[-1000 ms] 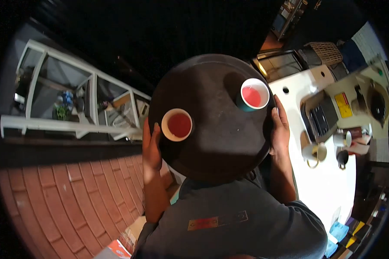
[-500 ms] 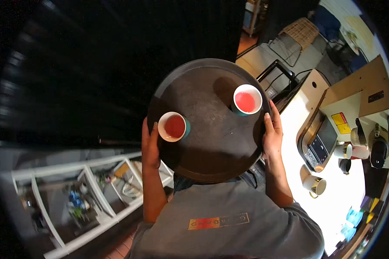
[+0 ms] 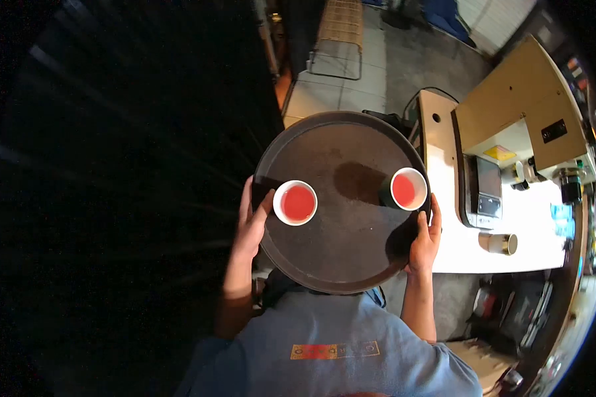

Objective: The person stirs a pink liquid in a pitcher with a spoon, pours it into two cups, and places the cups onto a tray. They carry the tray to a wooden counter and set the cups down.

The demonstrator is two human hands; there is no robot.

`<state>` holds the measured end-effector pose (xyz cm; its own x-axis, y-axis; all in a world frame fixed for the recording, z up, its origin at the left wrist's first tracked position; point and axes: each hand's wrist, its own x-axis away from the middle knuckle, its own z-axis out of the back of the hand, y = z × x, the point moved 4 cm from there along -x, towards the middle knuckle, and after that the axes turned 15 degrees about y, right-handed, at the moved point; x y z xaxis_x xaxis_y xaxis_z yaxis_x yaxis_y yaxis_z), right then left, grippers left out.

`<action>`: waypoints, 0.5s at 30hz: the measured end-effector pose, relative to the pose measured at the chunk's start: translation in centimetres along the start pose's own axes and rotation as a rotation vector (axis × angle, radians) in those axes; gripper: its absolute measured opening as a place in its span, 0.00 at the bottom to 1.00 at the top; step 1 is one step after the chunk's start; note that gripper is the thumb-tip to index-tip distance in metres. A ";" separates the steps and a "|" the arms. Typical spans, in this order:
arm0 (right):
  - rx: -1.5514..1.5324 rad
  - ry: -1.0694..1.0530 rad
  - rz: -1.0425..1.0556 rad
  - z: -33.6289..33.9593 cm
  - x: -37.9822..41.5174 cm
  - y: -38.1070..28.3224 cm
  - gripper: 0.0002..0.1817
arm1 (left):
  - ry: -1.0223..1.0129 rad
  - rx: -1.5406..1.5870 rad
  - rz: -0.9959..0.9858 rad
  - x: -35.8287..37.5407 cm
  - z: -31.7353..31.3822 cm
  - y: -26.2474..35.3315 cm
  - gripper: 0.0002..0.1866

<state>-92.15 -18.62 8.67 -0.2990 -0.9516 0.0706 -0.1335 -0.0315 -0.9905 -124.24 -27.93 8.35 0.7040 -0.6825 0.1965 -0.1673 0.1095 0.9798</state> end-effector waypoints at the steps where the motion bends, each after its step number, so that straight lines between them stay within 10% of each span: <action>1: 0.073 0.080 0.010 -0.1 0.4 -0.2 0.24 | -0.076 0.007 -0.007 -1.4 -0.7 0.4 0.32; 15: -0.099 0.558 0.063 -4.0 -4.3 0.4 0.24 | -0.413 -0.073 0.026 -17.2 -16.0 3.6 0.27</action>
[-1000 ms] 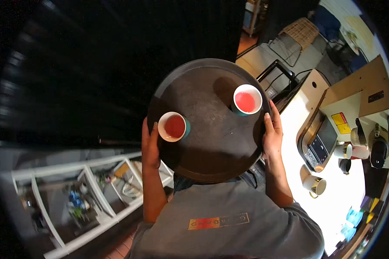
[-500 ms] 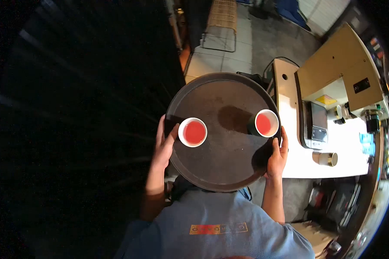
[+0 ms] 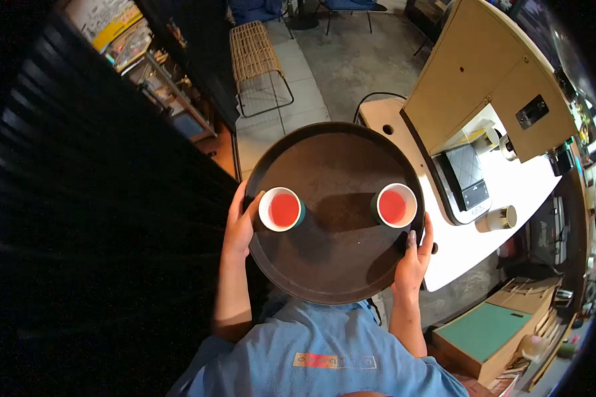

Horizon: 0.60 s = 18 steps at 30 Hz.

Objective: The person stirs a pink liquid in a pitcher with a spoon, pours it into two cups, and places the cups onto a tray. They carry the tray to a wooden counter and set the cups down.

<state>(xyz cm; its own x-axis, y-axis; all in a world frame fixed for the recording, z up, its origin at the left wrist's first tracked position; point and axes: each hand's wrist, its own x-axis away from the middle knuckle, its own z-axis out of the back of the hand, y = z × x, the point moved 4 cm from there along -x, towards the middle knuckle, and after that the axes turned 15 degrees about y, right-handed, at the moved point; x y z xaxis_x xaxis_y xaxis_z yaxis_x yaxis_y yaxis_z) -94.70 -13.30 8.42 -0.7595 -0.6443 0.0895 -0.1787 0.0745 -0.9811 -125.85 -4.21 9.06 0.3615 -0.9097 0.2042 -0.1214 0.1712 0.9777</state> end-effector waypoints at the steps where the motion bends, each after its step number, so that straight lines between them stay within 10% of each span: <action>1: 0.001 0.025 0.019 -0.7 -0.2 -0.1 0.25 | -0.017 -0.021 -0.008 -1.2 -0.5 0.4 0.27; 18: 0.060 0.266 0.232 -8.4 -5.8 -4.0 0.36 | -0.365 -0.094 -0.078 -18.1 -13.6 5.6 0.25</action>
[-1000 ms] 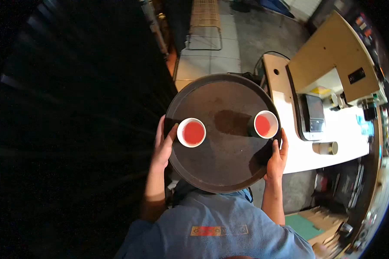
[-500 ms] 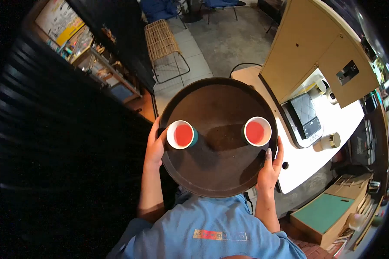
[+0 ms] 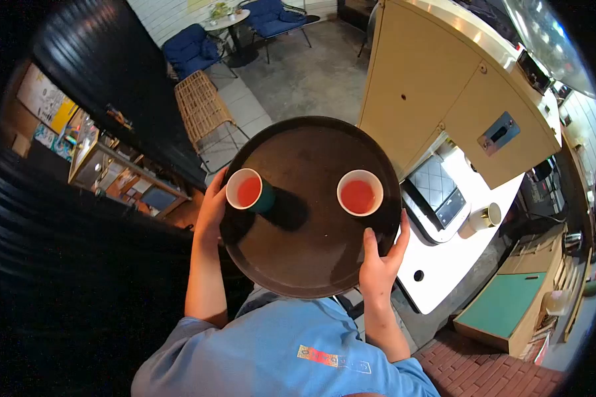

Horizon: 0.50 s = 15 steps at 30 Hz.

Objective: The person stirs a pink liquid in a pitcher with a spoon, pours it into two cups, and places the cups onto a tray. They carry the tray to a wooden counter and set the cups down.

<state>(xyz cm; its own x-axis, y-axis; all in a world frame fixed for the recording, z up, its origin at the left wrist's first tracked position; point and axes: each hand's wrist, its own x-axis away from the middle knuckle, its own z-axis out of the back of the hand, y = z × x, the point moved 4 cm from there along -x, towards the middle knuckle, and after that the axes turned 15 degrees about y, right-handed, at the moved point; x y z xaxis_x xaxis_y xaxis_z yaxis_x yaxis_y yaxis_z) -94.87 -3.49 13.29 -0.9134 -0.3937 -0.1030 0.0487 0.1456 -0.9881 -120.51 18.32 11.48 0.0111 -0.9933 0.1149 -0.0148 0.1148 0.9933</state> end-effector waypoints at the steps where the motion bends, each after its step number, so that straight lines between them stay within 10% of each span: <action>1: -0.014 0.020 -0.020 -0.6 -0.1 0.1 0.36 | -0.021 0.003 -0.002 -1.7 0.2 -0.8 0.25; 15: -0.049 0.366 -0.113 -16.4 -1.5 4.8 0.23 | -0.209 0.075 0.116 -22.8 -1.2 -1.0 0.27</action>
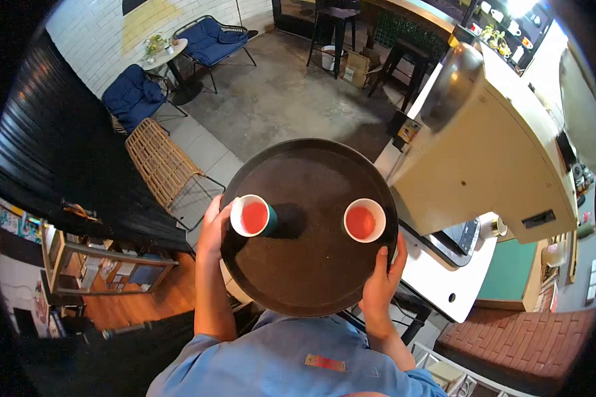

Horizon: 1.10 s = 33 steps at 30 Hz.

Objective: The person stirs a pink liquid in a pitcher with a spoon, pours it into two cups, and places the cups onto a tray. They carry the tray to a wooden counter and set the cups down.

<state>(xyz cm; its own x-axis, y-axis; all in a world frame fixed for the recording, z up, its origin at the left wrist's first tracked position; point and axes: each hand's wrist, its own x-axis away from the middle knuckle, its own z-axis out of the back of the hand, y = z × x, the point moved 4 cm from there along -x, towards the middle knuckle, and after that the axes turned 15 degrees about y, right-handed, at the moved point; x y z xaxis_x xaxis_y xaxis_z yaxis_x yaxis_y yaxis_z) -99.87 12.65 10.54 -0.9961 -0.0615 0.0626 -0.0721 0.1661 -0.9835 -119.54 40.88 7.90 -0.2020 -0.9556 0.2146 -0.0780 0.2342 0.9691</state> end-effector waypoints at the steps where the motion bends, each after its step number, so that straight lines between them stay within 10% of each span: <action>1: -0.017 0.029 -0.006 -1.2 0.1 0.2 0.22 | -0.108 0.106 0.052 -1.0 0.0 0.4 0.27; 4: -0.121 0.041 -0.082 -4.4 0.2 1.5 0.21 | 0.133 0.053 0.113 -3.3 1.0 2.1 0.22; 33: 0.003 -0.081 0.007 -25.8 -10.7 5.8 0.22 | -0.339 0.542 0.565 -22.8 -0.6 2.2 0.20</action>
<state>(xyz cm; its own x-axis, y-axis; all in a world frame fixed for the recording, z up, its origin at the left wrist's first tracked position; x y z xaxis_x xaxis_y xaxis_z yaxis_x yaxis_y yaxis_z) -90.97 39.70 8.52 -0.9893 -0.1400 0.0420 -0.0650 0.1640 -0.9843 -114.49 63.04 5.18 -0.6257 -0.5848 0.5163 -0.3167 0.7953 0.5169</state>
